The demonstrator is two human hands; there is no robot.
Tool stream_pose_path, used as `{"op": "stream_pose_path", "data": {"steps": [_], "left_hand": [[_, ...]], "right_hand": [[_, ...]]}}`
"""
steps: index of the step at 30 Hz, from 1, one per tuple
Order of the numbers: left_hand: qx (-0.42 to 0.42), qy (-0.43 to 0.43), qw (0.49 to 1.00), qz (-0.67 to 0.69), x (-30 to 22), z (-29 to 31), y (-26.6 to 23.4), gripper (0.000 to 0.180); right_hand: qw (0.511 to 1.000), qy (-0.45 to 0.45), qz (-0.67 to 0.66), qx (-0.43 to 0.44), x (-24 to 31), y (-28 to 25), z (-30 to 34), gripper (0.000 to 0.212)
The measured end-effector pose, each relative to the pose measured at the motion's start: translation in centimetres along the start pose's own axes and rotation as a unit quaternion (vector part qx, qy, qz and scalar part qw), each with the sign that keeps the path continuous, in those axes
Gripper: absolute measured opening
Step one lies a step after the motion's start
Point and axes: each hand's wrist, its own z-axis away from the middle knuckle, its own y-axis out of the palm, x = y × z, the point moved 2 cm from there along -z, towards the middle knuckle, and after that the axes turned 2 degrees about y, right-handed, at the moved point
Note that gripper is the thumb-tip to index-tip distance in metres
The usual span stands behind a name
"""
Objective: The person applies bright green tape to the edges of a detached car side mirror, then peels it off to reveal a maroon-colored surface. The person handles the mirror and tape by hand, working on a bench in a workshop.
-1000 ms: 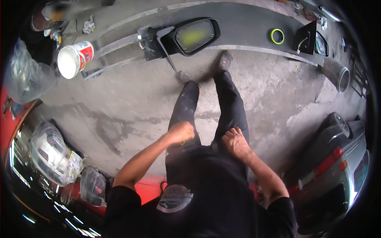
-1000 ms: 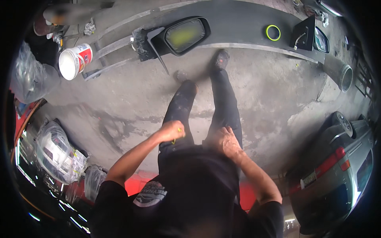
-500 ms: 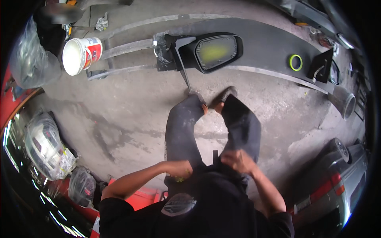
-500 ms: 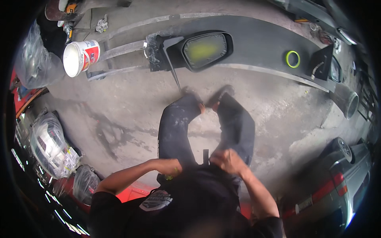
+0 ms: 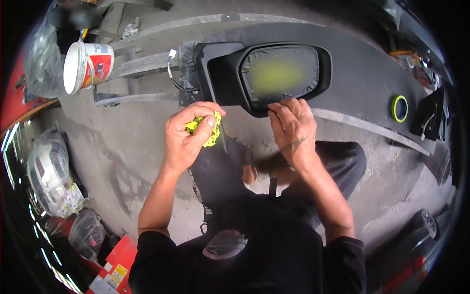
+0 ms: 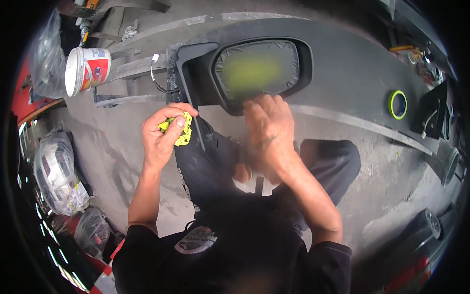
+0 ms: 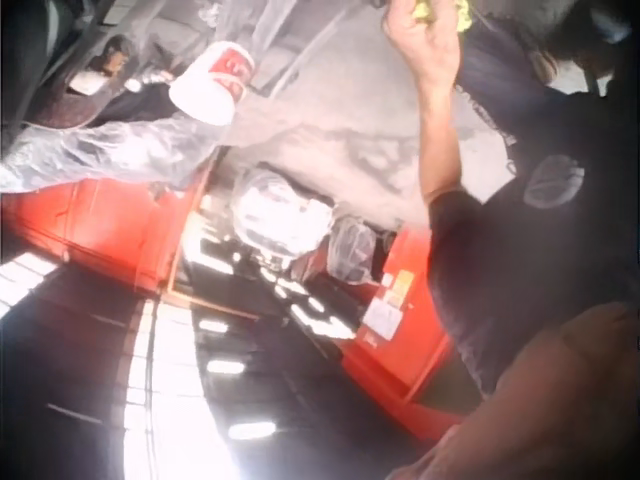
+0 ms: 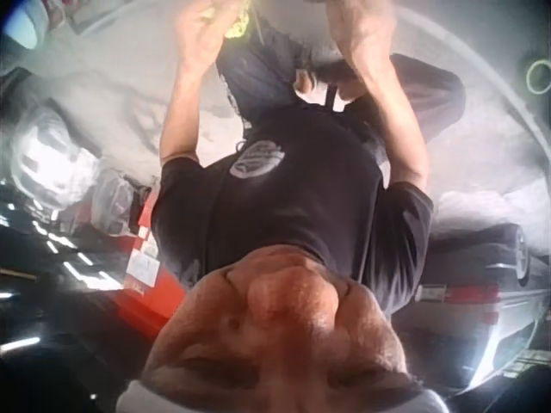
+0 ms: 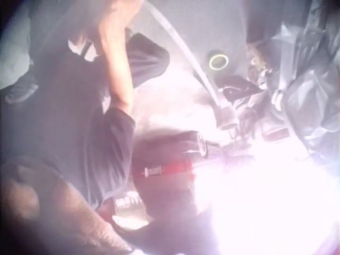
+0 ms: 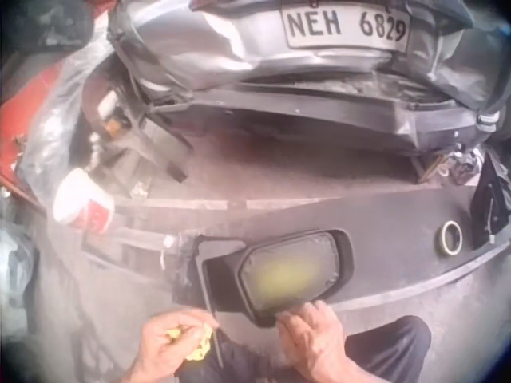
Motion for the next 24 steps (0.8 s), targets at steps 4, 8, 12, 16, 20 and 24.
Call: {"op": "stream_pose_path", "data": {"steps": [4,8,12,16,20,24], "left_hand": [[-0.081,0.102,0.988,-0.084,1.5,0.1,0.6,0.009],[-0.111,0.179,0.97,-0.119,3.0,0.3,1.4,0.007],[-0.137,0.182,0.97,-0.082,4.1,0.3,2.0,0.008],[-0.161,0.179,0.969,-0.047,4.6,0.6,2.4,0.007],[-0.164,0.211,0.962,-0.045,5.0,0.1,2.6,0.005],[-0.17,0.199,0.965,-0.029,4.8,-0.2,2.8,0.006]], "right_hand": [[0.997,-0.054,0.046,-0.036,-0.2,2.2,-0.3,0.019],[0.993,-0.067,0.074,-0.062,0.0,3.5,-0.4,0.018],[0.993,-0.047,0.078,-0.076,0.7,3.9,-0.3,0.013],[0.997,0.002,0.064,-0.052,0.9,4.3,-0.5,0.01],[0.995,-0.006,0.082,-0.053,1.6,4.5,-1.4,0.009],[0.995,0.093,-0.037,0.008,1.0,4.4,-1.9,0.008]]}}
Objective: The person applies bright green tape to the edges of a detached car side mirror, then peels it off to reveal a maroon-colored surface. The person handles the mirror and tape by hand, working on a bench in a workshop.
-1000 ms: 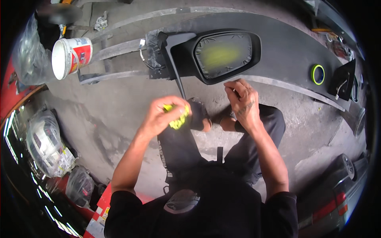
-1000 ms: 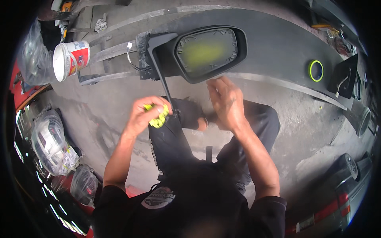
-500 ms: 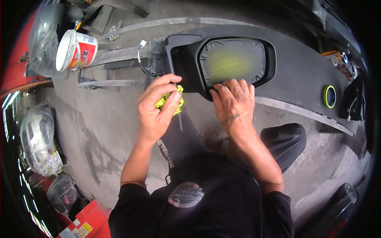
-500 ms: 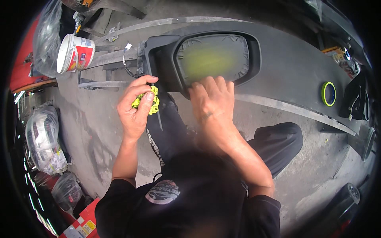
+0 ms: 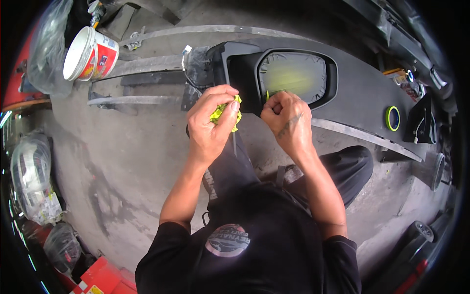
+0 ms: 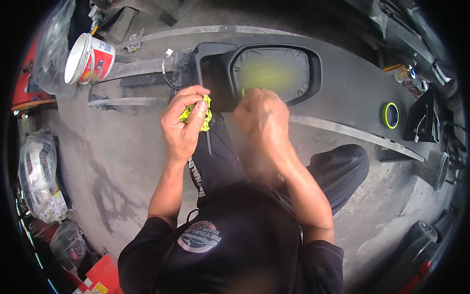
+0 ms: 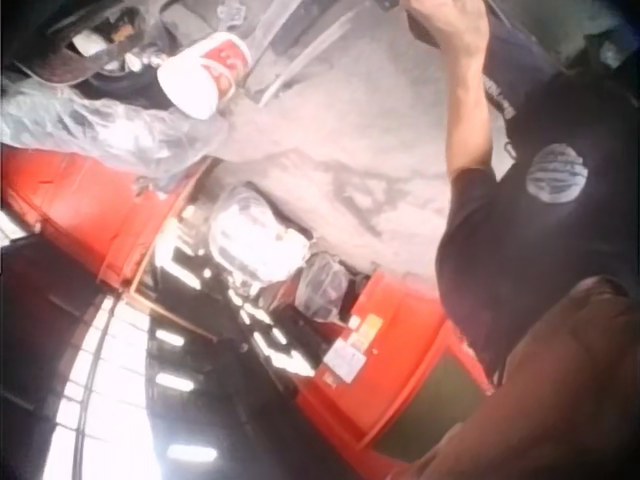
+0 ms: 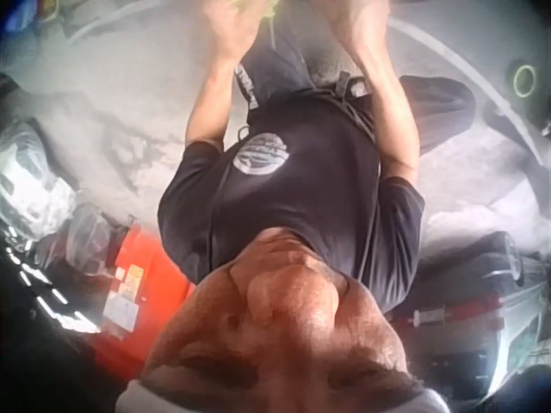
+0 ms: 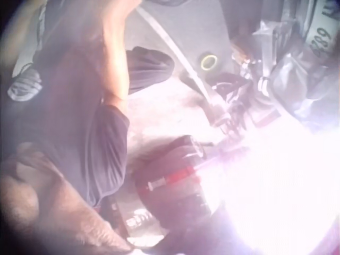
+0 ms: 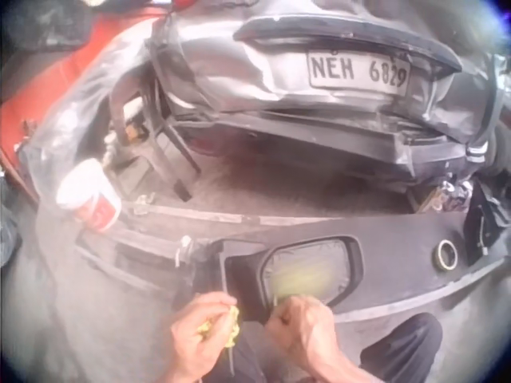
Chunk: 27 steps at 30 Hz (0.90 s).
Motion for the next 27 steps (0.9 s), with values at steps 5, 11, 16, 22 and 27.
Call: {"op": "stream_pose_path", "data": {"steps": [5,11,16,22,27], "left_hand": [[-0.006,0.01,1.0,0.009,0.4,0.1,0.0,0.005],[-0.012,-0.004,1.0,0.026,0.2,0.0,-0.3,0.006],[-0.016,-0.003,1.0,0.024,0.5,-0.2,-0.3,0.006],[-0.02,0.006,1.0,0.019,0.9,-0.1,0.1,0.005],[-0.03,-0.003,0.999,0.03,1.0,0.1,0.1,0.006]], "right_hand": [[0.986,0.1,-0.11,0.073,0.9,-3.2,-1.7,0.019],[0.997,-0.041,0.028,0.057,0.6,-3.8,-0.4,0.021],[0.991,-0.097,0.072,0.052,0.1,-1.3,0.5,0.014],[0.994,-0.092,-0.001,0.053,-0.6,-1.3,0.0,0.01],[0.993,-0.105,-0.004,0.045,-1.0,-0.9,0.1,0.008]]}}
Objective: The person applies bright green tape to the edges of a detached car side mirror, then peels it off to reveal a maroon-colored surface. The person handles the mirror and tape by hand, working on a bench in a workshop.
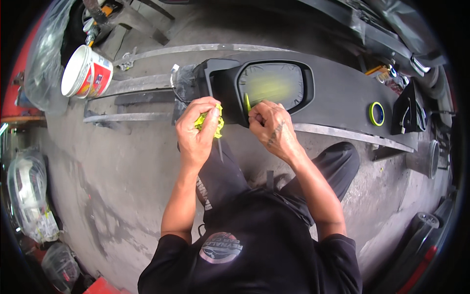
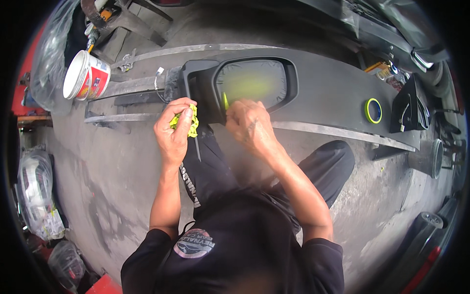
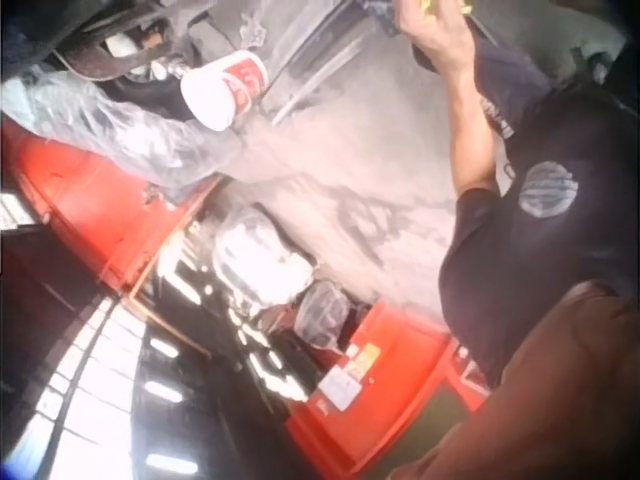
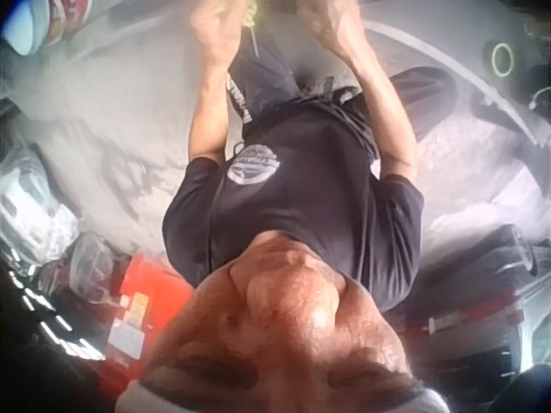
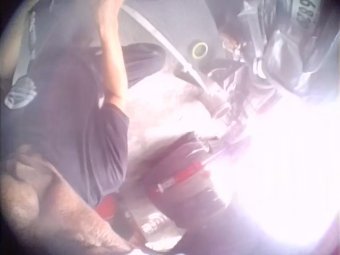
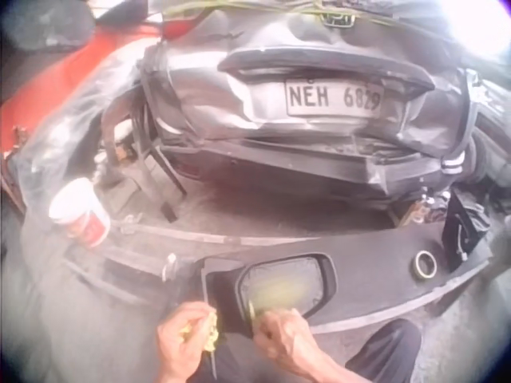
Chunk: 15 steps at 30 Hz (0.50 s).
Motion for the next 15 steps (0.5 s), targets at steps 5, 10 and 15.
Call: {"op": "stream_pose_path", "data": {"steps": [5,10,15], "left_hand": [[0.011,0.005,1.0,-0.021,-0.19,-0.2,0.2,0.006],[0.009,0.001,1.0,-0.017,-0.22,-0.06,0.0,0.006],[0.017,0.004,1.0,-0.021,-0.38,-0.23,-0.1,0.008]], "right_hand": [[0.997,-0.066,0.021,-0.015,-0.43,-0.13,0.25,0.008],[0.983,-0.167,0.077,-0.014,-0.59,0.02,0.07,0.01],[0.992,-0.121,0.019,-0.028,-0.41,-0.83,0.19,0.011]]}}
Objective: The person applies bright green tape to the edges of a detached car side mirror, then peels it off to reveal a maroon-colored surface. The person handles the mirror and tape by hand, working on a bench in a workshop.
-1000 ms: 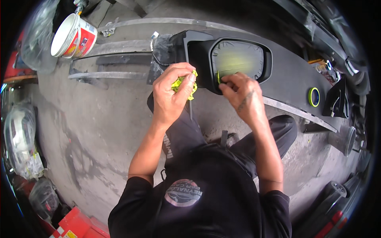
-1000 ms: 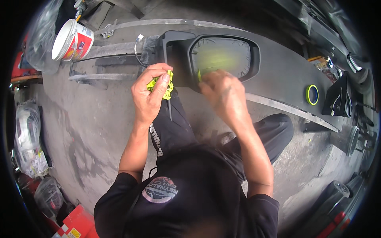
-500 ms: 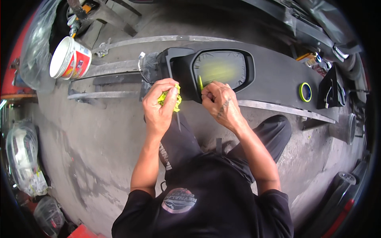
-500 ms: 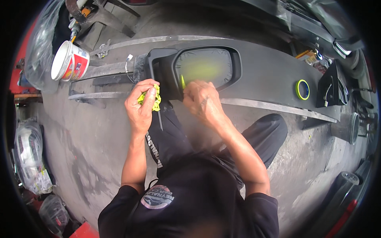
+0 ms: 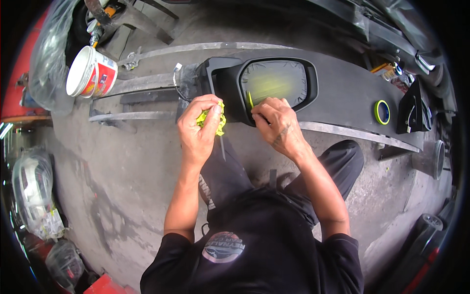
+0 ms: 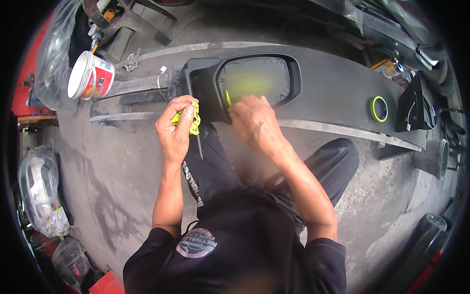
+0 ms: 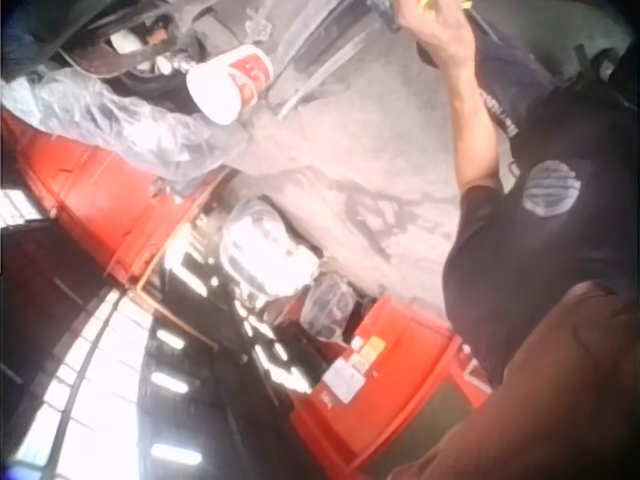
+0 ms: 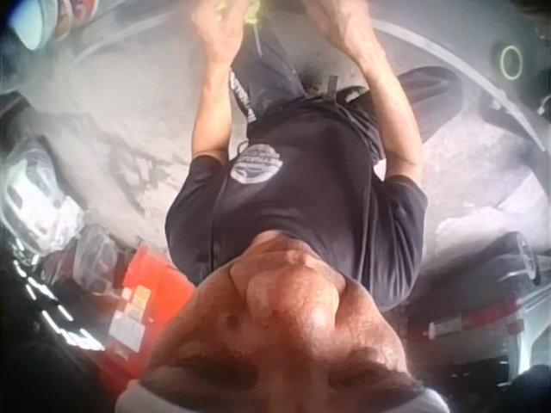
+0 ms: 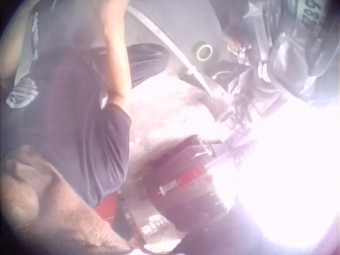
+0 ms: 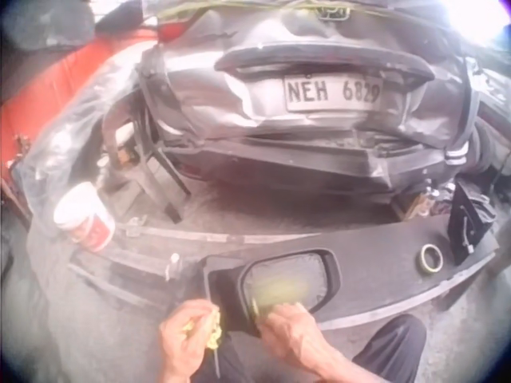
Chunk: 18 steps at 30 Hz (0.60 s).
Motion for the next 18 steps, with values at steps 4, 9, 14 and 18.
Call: {"op": "stream_pose_path", "data": {"steps": [4,9,14,18], "left_hand": [[0.001,0.008,1.0,0.007,0.2,0.0,0.2,0.008],[-0.016,-0.022,0.999,0.017,0.0,0.2,0.0,0.009],[-0.011,-0.035,0.998,0.043,0.1,0.1,0.3,0.011],[-0.01,-0.018,1.0,0.022,0.3,0.1,0.2,0.005]], "right_hand": [[0.988,0.125,-0.068,-0.061,0.1,-0.6,-0.6,0.014],[0.988,0.142,0.001,-0.054,0.8,0.6,-1.5,0.018],[0.986,0.129,0.013,-0.108,0.7,2.3,-1.9,0.01],[0.992,0.07,0.026,-0.102,0.8,2.7,-1.4,0.007]]}}
